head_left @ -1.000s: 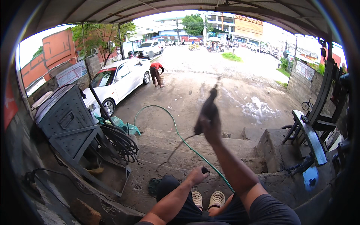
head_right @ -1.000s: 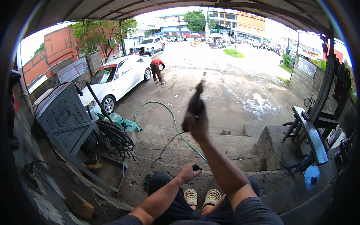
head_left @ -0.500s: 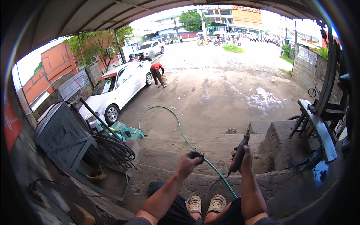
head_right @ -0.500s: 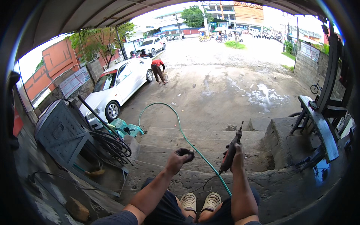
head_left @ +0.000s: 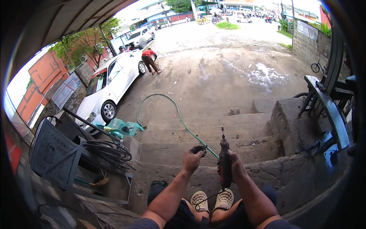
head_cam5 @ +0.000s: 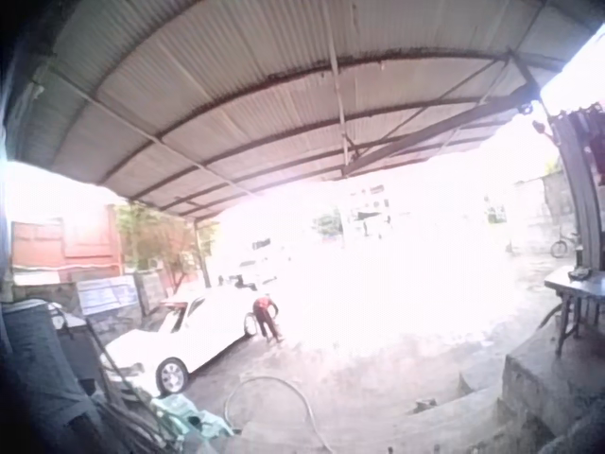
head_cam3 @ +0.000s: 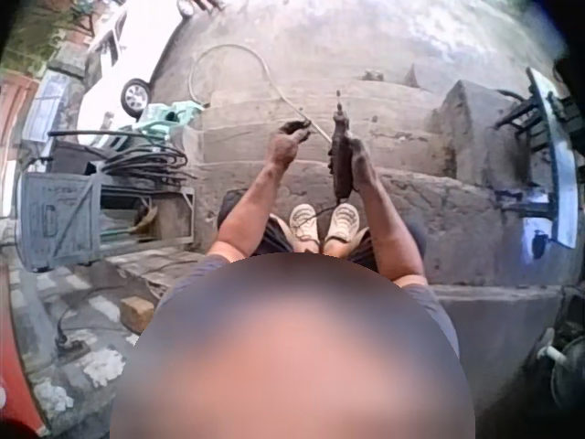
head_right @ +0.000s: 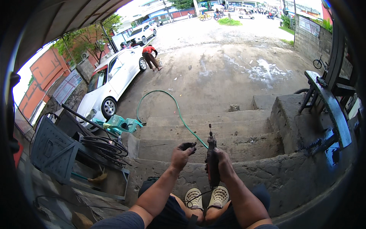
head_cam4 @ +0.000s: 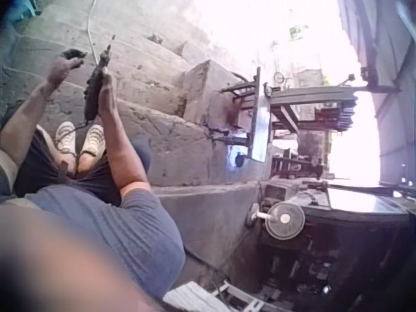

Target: The person picks up a small metal part and pliers inside a workshop, then moves outside to sit on steps. They use pliers to adjust the part and a rotary tool to grind or polish it. The person continues working on the part while seated.

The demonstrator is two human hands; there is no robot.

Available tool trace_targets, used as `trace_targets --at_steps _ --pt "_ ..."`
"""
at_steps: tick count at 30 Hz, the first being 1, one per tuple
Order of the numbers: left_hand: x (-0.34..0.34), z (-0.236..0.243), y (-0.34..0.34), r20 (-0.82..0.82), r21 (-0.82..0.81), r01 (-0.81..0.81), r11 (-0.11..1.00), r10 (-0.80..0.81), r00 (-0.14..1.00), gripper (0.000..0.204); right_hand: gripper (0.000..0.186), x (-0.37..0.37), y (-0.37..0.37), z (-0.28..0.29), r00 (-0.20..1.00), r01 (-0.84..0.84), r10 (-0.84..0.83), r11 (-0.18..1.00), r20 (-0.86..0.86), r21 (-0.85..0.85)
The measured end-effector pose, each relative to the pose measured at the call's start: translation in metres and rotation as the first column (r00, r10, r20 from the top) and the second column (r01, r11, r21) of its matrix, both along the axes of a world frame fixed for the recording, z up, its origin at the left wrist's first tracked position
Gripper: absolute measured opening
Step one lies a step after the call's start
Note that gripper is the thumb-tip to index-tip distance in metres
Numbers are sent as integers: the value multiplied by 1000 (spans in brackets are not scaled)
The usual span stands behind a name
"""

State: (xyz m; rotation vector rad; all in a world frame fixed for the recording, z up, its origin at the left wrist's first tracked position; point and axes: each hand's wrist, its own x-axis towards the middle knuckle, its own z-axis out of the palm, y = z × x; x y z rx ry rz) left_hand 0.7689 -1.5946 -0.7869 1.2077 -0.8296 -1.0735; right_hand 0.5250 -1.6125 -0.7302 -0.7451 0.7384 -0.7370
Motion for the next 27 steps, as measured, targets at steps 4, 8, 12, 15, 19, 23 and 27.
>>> trace_targets --at_steps 4,8,12,15,19,23,27 --pt "12 7 2 -70 31 -93 995 95 993 23 47 5 4 7 1000 17 -16 999 20 -40" --pt "11 16 6 -129 3 -114 993 114 985 24 47 4 7 16 998 55 -55 998 -2 17" --pt "3 23 10 -48 -52 -67 996 65 997 24 56 4 12 24 996 82 -83 996 -24 -37" --pt "-3 24 15 75 -81 -60 995 66 995 22 57 3 15 27 994 97 -99 994 -42 -45" --pt "-3 22 16 164 -98 -84 992 99 982 21 51 -1 11 25 992 87 -92 994 -83 -63" --pt "0 23 9 205 -71 -167 983 178 963 21 47 5 8 17 981 52 -69 994 -179 -96" --pt "3 28 5 164 -33 -210 977 213 963 22 59 12 16 14 848 -172 -111 867 -518 -468"
